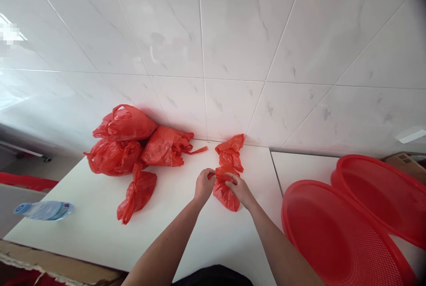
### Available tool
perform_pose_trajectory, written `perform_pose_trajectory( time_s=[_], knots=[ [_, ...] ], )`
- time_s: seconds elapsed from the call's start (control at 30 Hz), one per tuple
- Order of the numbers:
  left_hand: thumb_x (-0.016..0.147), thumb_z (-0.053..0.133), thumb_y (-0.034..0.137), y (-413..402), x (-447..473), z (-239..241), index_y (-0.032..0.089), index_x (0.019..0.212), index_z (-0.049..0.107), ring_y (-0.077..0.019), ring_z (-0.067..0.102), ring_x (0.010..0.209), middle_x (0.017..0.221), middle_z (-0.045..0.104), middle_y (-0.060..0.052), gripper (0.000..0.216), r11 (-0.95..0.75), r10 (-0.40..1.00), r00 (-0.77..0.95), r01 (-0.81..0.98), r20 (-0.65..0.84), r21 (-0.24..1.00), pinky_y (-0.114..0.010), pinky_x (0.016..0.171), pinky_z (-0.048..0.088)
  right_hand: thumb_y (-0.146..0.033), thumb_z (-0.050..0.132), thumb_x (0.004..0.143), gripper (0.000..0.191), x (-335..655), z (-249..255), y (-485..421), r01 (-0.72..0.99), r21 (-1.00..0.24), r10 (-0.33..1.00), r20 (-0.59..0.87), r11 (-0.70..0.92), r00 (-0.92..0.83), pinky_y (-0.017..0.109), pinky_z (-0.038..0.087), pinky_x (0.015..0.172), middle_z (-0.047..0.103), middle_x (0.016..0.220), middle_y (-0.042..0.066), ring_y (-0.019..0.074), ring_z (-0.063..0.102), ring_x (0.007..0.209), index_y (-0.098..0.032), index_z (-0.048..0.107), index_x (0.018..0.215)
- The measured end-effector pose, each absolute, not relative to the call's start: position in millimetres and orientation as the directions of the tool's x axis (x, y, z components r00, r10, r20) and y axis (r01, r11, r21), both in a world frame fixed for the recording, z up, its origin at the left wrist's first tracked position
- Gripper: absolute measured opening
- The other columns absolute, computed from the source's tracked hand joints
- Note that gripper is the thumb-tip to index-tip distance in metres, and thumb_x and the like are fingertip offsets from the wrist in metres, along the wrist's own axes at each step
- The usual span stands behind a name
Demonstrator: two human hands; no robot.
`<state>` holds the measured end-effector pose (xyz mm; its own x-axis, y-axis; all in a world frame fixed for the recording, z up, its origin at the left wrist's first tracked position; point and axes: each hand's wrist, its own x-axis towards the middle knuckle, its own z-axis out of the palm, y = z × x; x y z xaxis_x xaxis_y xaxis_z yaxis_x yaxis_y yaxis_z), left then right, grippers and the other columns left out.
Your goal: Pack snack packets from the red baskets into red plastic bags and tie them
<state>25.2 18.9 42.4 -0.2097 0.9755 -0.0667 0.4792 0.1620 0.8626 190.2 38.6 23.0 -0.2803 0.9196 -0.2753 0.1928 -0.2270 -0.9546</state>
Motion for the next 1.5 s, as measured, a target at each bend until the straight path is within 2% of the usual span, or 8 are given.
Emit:
perform_pose_trajectory(
  time_s=[0.13,0.23,0.37,0.63,0.8,0.97,1.2,1.5],
  knots=[
    [0.061,0.074,0.023,16,25,35,0.028,0.135,0.047,-0.0353,0.024,0.14,0.15,0.037,-0.01,0.08,0.021,0.999,0.01,0.759,-0.044,0.651,-0.057,0.111,0.019,-0.049,0.059,0.079,0.045,190,14,35,0.026,-0.928,0.885,-0.364,-0.372,-0.289,0.026,0.038,0.055,0.062,0.072,-0.001,0.0106,0.048,0.056,-0.02,0.063,0.113],
    [0.06,0.076,0.026,11,30,25,0.032,0.123,0.058,-0.0335,0.039,0.131,0.134,0.056,-0.006,0.065,0.005,0.964,0.15,0.814,-0.219,0.581,-0.056,0.109,0.02,-0.053,0.061,0.077,0.043,190,6,29,-0.052,-0.899,0.868,-0.402,-0.434,-0.291,0.025,0.038,0.055,0.059,0.067,-0.003,0.0094,0.046,0.055,-0.019,0.066,0.102],
    [0.077,0.059,0.022,-5,8,14,0.024,0.087,0.067,-0.0205,0.063,0.09,0.088,0.07,-0.002,0.013,0.15,0.959,0.017,0.815,-0.282,0.56,-0.035,0.09,0.041,-0.054,0.063,0.073,0.049,206,-7,13,0.002,-0.873,0.856,-0.479,-0.488,-0.195,0.025,0.041,0.057,0.066,0.086,0.0,0.0116,0.054,0.063,-0.023,0.063,0.111],
    [0.087,0.046,0.034,-54,-117,23,0.023,0.12,0.052,-0.0216,0.062,0.097,0.106,0.066,-0.008,0.035,0.507,0.851,-0.502,0.714,-0.152,0.482,-0.031,0.082,0.046,-0.054,0.057,0.077,0.048,261,-34,-38,0.121,-0.801,0.796,-0.598,-0.586,-0.099,0.026,0.044,0.065,0.062,0.099,0.005,0.0137,0.057,0.076,-0.021,0.06,0.112],
    [0.071,0.066,0.046,-61,-192,15,0.023,0.146,0.027,-0.0415,0.014,0.142,0.157,0.015,-0.018,0.088,0.708,0.702,-0.713,0.699,0.014,0.095,-0.057,0.104,0.03,-0.051,0.058,0.076,0.041,267,-48,-77,0.187,-0.736,0.733,-0.673,-0.651,-0.094,0.024,0.042,0.062,0.061,0.09,0.004,0.0123,0.056,0.071,-0.021,0.062,0.105],
    [0.066,0.069,0.055,-58,-232,-2,0.025,0.151,0.008,-0.0507,0.015,0.139,0.159,-0.008,-0.021,0.109,0.744,0.664,-0.709,0.659,-0.238,0.114,-0.061,0.096,0.036,-0.054,0.058,0.074,0.037,263,-71,-109,0.253,-0.674,0.682,-0.729,-0.694,-0.069,0.021,0.037,0.053,0.059,0.08,0.002,0.0095,0.052,0.062,-0.02,0.063,0.087],
    [0.08,0.052,0.024,-64,-224,-7,0.016,0.139,0.039,-0.0328,0.062,0.104,0.116,0.063,-0.016,0.061,0.667,0.743,-0.581,0.683,-0.331,0.297,-0.039,0.083,0.045,-0.046,0.061,0.069,0.026,264,-89,-118,0.273,-0.645,0.658,-0.751,-0.714,-0.053,0.019,0.031,0.046,0.06,0.066,0.001,0.0091,0.052,0.053,-0.02,0.06,0.076],
    [0.083,0.045,0.036,-137,-246,32,0.021,0.118,0.058,-0.0264,0.064,0.085,0.095,0.068,-0.007,0.039,0.846,0.513,-0.843,0.464,-0.16,0.264,-0.033,0.068,0.048,-0.046,0.058,0.071,0.026,277,-96,-106,0.319,-0.598,0.589,-0.797,-0.735,-0.134,0.02,0.034,0.046,0.067,0.065,0.004,0.0119,0.06,0.051,-0.02,0.058,0.078]
  ],
)
